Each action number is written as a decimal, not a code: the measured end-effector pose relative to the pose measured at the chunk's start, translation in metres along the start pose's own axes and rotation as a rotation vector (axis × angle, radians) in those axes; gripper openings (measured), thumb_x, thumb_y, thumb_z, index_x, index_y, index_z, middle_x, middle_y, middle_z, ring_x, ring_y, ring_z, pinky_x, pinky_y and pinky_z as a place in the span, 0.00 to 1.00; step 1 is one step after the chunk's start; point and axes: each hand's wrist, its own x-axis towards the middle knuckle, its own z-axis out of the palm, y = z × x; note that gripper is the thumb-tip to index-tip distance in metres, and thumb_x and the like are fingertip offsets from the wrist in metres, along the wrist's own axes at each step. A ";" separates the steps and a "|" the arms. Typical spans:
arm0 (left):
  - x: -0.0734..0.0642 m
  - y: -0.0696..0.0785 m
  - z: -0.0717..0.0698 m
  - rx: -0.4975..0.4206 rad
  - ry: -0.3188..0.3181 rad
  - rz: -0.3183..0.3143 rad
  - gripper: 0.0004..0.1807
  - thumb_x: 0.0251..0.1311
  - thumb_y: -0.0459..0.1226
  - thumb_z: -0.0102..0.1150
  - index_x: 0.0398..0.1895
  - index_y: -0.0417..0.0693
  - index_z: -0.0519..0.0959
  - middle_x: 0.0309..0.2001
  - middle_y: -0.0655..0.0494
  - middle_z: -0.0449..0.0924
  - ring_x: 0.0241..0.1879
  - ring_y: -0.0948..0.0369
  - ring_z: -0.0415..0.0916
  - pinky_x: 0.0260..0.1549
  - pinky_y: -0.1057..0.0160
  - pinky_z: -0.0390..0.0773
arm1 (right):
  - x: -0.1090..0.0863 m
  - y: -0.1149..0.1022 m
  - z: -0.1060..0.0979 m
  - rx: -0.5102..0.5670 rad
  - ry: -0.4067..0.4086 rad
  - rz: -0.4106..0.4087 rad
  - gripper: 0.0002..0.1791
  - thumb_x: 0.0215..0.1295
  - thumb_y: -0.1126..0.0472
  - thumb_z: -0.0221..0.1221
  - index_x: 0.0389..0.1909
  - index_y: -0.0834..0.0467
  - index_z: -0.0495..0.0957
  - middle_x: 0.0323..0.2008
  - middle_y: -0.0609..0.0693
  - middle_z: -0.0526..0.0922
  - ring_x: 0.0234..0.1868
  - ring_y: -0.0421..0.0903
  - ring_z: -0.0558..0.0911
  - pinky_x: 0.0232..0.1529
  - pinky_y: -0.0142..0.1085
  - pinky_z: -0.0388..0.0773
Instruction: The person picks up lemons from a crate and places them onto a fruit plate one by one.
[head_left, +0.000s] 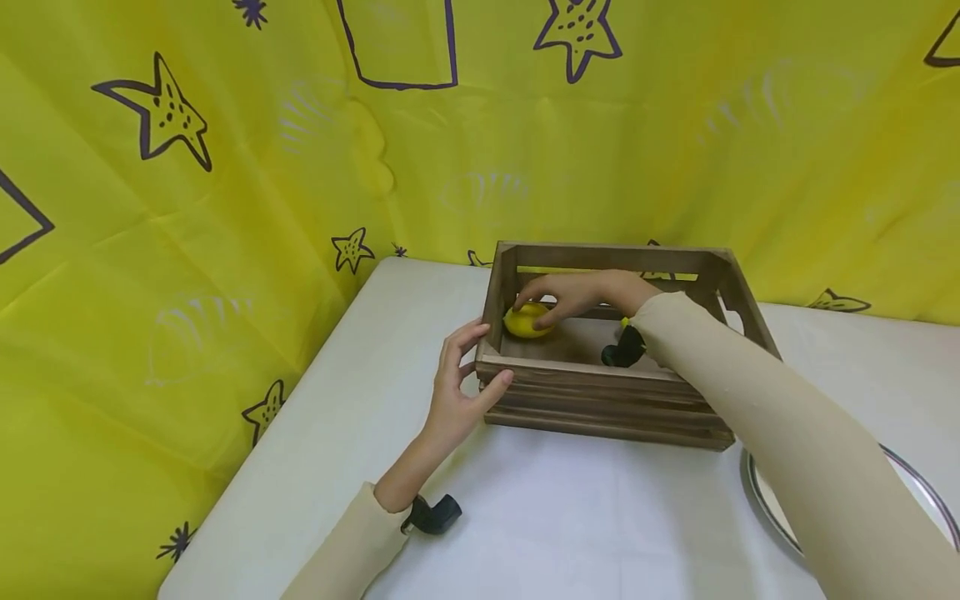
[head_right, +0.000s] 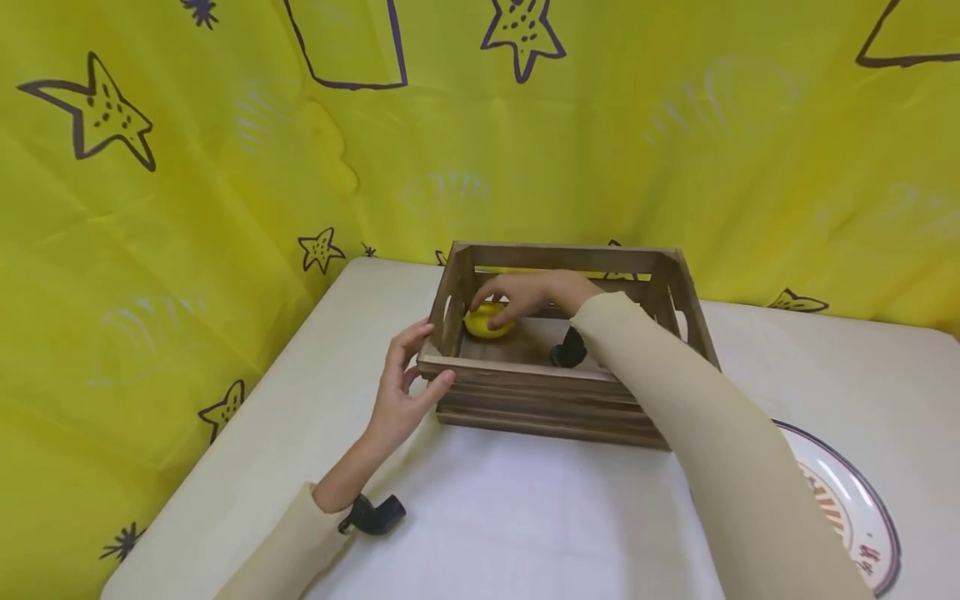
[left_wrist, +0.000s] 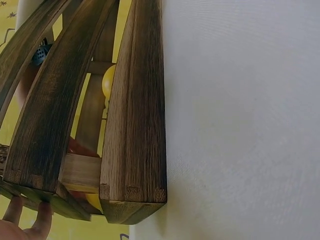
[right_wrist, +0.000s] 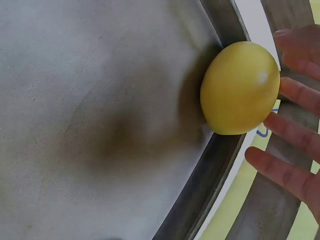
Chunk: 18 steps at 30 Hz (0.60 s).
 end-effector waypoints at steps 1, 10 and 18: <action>0.000 0.000 0.001 0.000 0.001 0.002 0.33 0.58 0.30 0.64 0.67 0.46 0.64 0.70 0.48 0.58 0.68 0.49 0.61 0.57 0.42 0.71 | -0.001 0.000 0.000 -0.006 0.008 -0.008 0.25 0.68 0.61 0.57 0.63 0.67 0.70 0.64 0.64 0.69 0.65 0.64 0.67 0.65 0.58 0.62; 0.000 -0.001 0.002 -0.001 0.008 0.015 0.32 0.60 0.38 0.65 0.67 0.46 0.64 0.70 0.48 0.59 0.67 0.47 0.61 0.56 0.41 0.71 | -0.004 -0.002 0.007 0.026 -0.024 0.048 0.27 0.66 0.61 0.58 0.66 0.62 0.69 0.61 0.62 0.67 0.62 0.59 0.66 0.64 0.57 0.62; -0.002 0.000 0.002 -0.001 0.019 0.022 0.32 0.59 0.38 0.65 0.66 0.47 0.65 0.69 0.48 0.59 0.67 0.48 0.62 0.56 0.42 0.70 | -0.001 0.001 0.016 0.118 -0.055 0.073 0.27 0.65 0.63 0.60 0.65 0.58 0.67 0.60 0.58 0.70 0.60 0.55 0.68 0.63 0.53 0.65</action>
